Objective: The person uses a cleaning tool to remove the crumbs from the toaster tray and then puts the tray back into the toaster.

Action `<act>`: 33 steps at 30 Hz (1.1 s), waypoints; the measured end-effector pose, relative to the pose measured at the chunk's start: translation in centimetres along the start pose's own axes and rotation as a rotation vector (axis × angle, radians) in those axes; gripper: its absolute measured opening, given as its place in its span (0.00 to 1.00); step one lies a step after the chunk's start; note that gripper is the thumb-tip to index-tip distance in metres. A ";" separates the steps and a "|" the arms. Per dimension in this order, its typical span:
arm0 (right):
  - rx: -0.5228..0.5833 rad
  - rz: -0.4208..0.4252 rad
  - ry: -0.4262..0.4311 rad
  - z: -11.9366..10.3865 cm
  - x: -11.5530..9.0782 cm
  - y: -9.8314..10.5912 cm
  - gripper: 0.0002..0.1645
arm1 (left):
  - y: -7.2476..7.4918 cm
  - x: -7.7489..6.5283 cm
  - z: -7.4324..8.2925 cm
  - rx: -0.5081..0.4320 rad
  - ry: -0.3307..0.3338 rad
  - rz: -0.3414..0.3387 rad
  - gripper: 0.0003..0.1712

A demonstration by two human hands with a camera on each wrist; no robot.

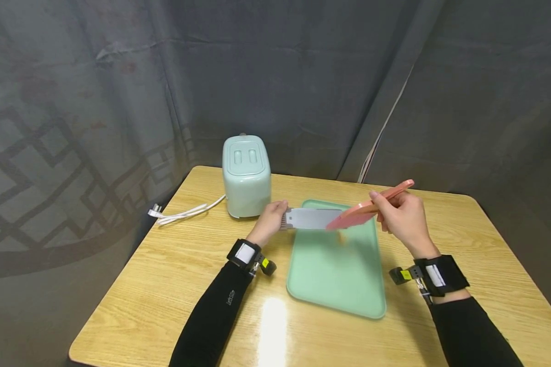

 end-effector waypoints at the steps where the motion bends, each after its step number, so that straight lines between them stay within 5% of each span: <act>1: 0.022 0.007 0.006 -0.1 0.1 0.0 0.20 | 0.0 0.0 0.0 -0.002 0.002 0.000 0.25; 7: 0.216 0.004 0.084 -1.3 0.8 -0.3 0.17 | -0.2 0.1 0.2 0.001 0.002 -0.009 0.25; 15: 0.522 -0.225 0.061 -2.6 1.8 -3.4 0.17 | -0.8 0.0 0.4 0.038 -0.006 -0.036 0.26; 23: 0.488 -0.307 0.020 -2.8 2.3 -6.7 0.19 | -1.4 -0.4 0.8 0.041 -0.039 -0.046 0.27; 33: 0.456 -0.306 0.030 -2.0 2.1 -7.0 0.18 | -1.3 -0.4 0.6 0.015 -0.017 -0.058 0.26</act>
Point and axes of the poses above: each hand's wrist, its own x-axis towards the middle knuckle, its own y-axis out of the back of the hand, z = x × y, the point moved 4 cm from there along x, towards the middle knuckle, and after that the axes turned 3 degrees about x, right-handed, at the moved point
